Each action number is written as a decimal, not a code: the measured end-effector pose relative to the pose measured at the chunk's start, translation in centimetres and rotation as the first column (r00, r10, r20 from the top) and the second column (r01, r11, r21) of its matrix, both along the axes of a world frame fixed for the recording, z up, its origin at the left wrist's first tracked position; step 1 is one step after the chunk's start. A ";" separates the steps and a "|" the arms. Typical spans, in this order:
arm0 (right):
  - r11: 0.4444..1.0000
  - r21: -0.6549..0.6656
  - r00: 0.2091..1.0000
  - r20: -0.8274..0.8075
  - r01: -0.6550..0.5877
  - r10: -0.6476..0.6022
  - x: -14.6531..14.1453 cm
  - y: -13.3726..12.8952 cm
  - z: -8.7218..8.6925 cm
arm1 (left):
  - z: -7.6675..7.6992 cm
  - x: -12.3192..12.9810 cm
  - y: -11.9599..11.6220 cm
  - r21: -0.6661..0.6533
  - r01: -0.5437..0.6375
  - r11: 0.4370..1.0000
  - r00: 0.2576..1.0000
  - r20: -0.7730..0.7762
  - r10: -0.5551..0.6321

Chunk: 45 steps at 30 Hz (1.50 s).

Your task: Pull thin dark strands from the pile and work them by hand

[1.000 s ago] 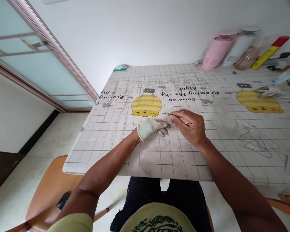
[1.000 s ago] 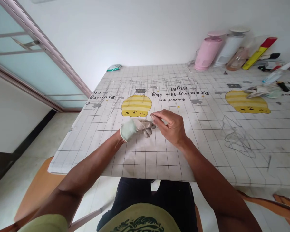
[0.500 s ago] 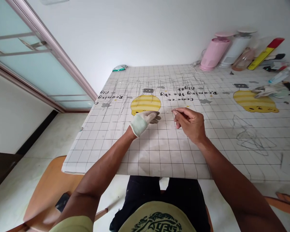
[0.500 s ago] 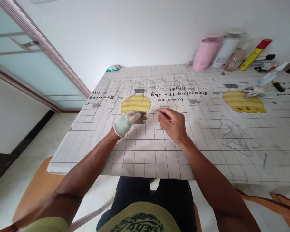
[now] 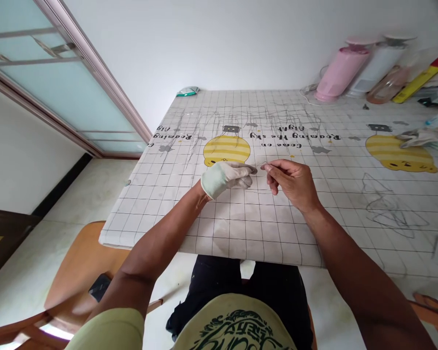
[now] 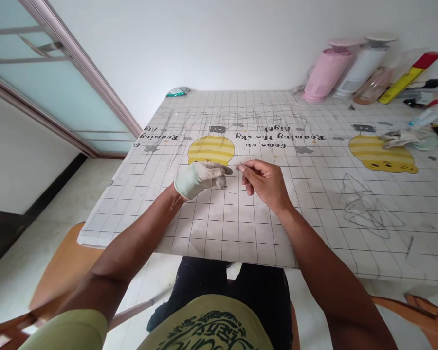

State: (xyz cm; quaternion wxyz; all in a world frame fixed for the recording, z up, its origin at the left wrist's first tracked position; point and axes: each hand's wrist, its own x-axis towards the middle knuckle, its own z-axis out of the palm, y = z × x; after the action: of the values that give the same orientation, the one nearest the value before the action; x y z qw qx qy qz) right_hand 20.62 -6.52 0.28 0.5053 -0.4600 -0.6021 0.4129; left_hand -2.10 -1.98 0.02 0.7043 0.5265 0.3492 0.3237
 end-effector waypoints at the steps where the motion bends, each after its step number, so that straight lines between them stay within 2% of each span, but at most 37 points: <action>1: 1.000 -0.004 1.000 0.012 -0.014 0.014 0.0 -0.1 0.1 | -0.1 -0.1 0.1 0.000 0.009 1.000 1.000 0.012 -0.009; 4: 0.997 0.028 0.993 0.095 -0.065 0.063 0.1 -0.5 0.1 | -0.1 -0.3 0.4 0.036 -0.001 0.999 1.000 0.008 0.001; 6: 0.993 0.089 0.979 0.194 -0.077 0.059 0.0 -0.7 -0.1 | 0.1 -0.2 0.2 0.078 -0.031 0.996 0.997 -0.063 0.036; 10: 0.954 0.292 0.912 0.404 -0.061 -0.065 -0.4 -0.6 -1.0 | 0.5 0.6 -0.4 0.206 -0.081 0.975 0.951 -0.275 0.137; 12: 0.933 0.354 0.880 0.459 -0.054 -0.123 -0.5 -0.5 -1.4 | 0.7 1.0 -0.7 0.293 -0.059 0.954 0.904 -0.389 0.176; 17: 0.927 0.374 0.856 0.475 0.012 -0.202 -0.6 -0.5 -1.9 | 1.1 1.2 -1.0 0.441 0.075 0.894 0.793 -0.570 0.214; 23: 0.914 0.406 0.792 0.559 -0.005 -0.244 -0.7 -0.5 -2.2 | 0.8 0.7 -0.9 0.506 0.153 0.849 0.749 -0.620 0.234; 29: 0.875 0.484 0.646 0.672 -0.012 -0.363 -0.6 -0.2 -2.9 | 0.8 0.9 -1.2 0.470 0.180 0.864 0.705 -0.674 0.220; 32: 0.855 0.518 0.605 0.684 -0.009 -0.408 -0.6 -0.1 -3.2 | 1.0 0.9 -1.5 0.464 0.191 0.865 0.704 -0.679 0.208; 36: 0.853 0.522 0.606 0.686 -0.025 -0.402 -0.7 0.0 -3.5 | 0.5 0.8 -1.7 0.474 0.177 0.863 0.713 -0.666 0.220; 41: 0.870 0.493 0.653 0.668 -0.026 -0.358 -0.6 0.5 -3.7 | -0.8 0.7 -1.4 0.463 0.178 0.868 0.733 -0.651 0.197; 45: 0.861 0.509 0.701 0.610 0.010 -0.369 -0.3 0.8 -3.5 | 0.2 0.4 -1.0 0.430 0.138 0.892 0.795 -0.585 0.160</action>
State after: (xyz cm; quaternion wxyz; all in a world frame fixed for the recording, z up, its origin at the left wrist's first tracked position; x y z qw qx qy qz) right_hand 20.31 -5.75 -3.18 0.3810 -0.5049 -0.7745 -0.0025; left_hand -1.72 -3.01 0.22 0.4110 0.7486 0.4743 0.2140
